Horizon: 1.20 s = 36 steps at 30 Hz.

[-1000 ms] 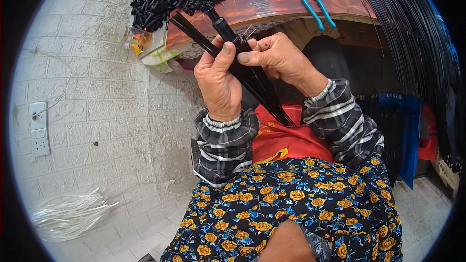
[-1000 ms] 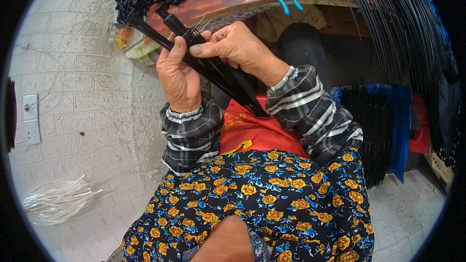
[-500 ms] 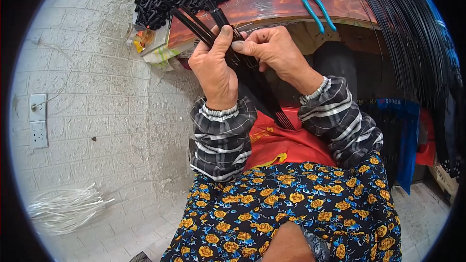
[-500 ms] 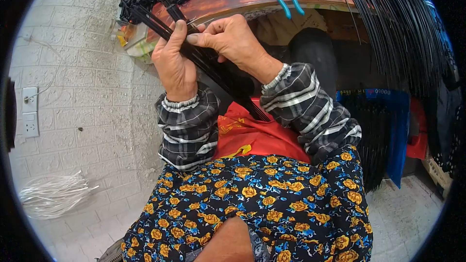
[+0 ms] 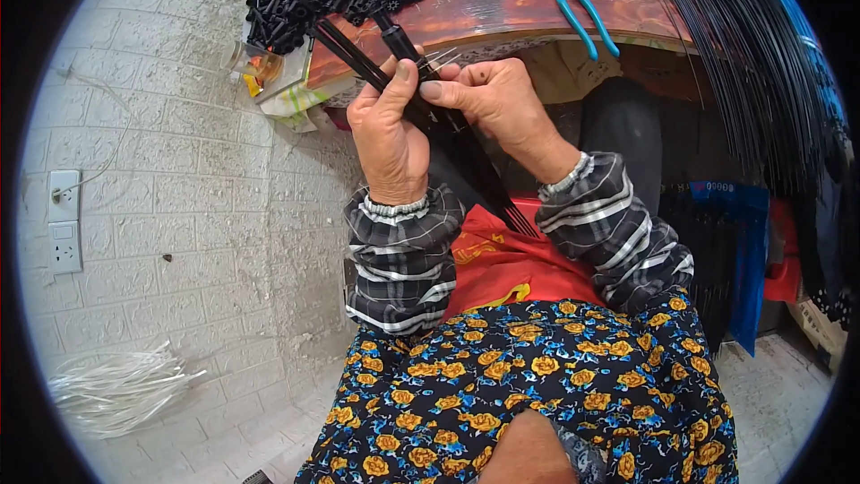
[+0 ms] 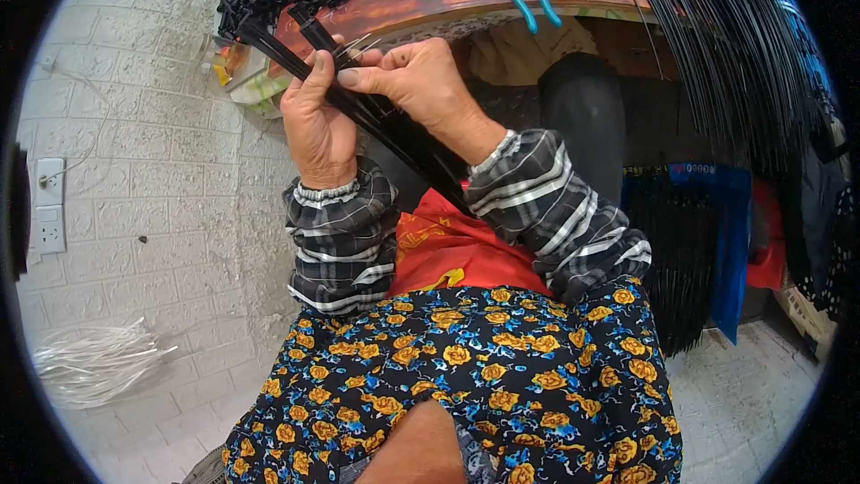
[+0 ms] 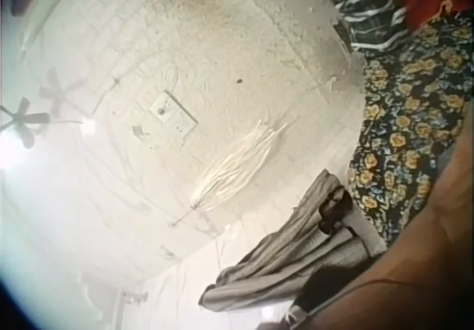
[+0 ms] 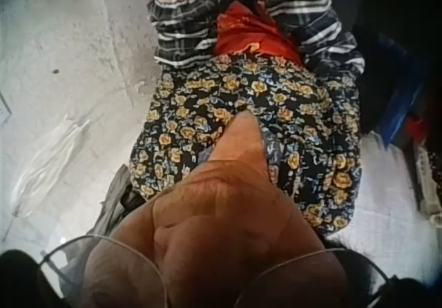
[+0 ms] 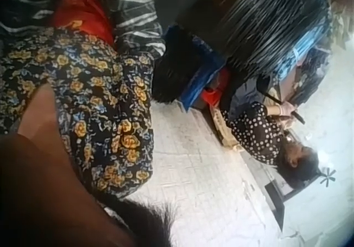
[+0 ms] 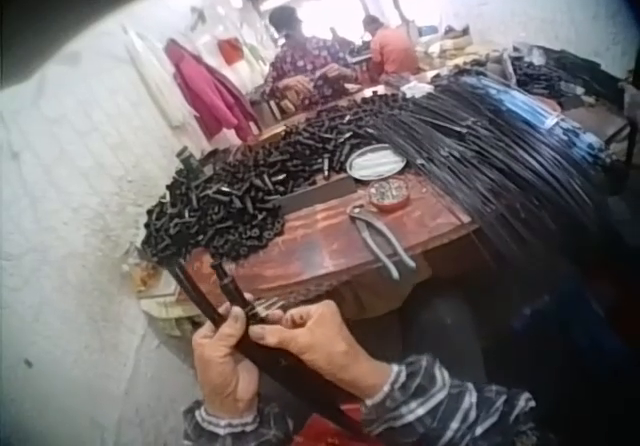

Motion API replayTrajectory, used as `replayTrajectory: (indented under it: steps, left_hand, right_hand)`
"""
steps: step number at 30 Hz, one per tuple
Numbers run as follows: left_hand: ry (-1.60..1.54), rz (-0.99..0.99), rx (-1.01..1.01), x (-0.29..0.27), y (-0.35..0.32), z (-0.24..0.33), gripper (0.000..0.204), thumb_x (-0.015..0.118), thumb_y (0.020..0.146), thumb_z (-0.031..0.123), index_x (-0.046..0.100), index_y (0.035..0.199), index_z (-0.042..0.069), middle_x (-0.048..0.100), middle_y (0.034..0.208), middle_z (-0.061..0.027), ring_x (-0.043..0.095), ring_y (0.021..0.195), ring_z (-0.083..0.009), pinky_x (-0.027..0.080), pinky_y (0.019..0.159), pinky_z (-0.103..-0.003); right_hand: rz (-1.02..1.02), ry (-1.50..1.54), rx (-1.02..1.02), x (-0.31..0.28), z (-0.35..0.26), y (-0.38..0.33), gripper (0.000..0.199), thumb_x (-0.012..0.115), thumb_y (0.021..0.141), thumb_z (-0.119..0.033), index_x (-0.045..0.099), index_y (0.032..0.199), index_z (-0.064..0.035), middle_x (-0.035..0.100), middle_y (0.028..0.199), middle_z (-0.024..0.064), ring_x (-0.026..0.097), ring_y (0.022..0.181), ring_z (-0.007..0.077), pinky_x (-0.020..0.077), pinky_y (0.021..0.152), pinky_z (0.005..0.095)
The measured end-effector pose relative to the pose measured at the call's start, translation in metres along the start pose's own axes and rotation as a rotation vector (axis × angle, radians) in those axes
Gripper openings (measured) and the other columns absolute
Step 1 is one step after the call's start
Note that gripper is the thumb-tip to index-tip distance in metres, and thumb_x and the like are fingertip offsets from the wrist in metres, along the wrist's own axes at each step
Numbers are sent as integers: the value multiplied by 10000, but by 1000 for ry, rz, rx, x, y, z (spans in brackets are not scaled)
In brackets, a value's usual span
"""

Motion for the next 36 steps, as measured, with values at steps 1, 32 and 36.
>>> replayTrajectory:
  steps: [1, 32, 36]
  left_hand:
    - [0, 29, 30, -3, 0, 1, 145, 633, 925, 65, 637, 1005, -55, 681, 910, -118, 685, 790, -230, 555, 746, -314]
    - [98, 144, 114, 4, 0, -3, 135, 628, 945, 112, 637, 900, -15, 678, 844, -88, 652, 701, -154, 533, 674, -262]
    - [176, 156, 183, 5, 3, -3, 132, 627, 945, 110, 636, 905, -16, 671, 833, -79, 647, 686, -147, 525, 652, -255]
  right_hand:
    - [38, -10, -74, 6, 0, 1, 339, 807, 795, -328, 652, 698, -42, 538, 575, -40, 412, 436, 6, 300, 374, 173]
    - [-57, 61, 59, -5, -1, 6, 384, 794, 806, -350, 602, 628, -70, 506, 565, -47, 443, 456, 24, 347, 375, 182]
    - [-52, 66, 33, -6, -1, 6, 382, 790, 809, -356, 609, 633, -69, 511, 573, -45, 447, 460, 25, 358, 382, 181]
Point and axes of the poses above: each hand's wrist, its own y-axis towards the middle knuckle, its own x-axis out of the palm, z = x × y, the point moved 5 cm from there along y, towards the middle knuckle
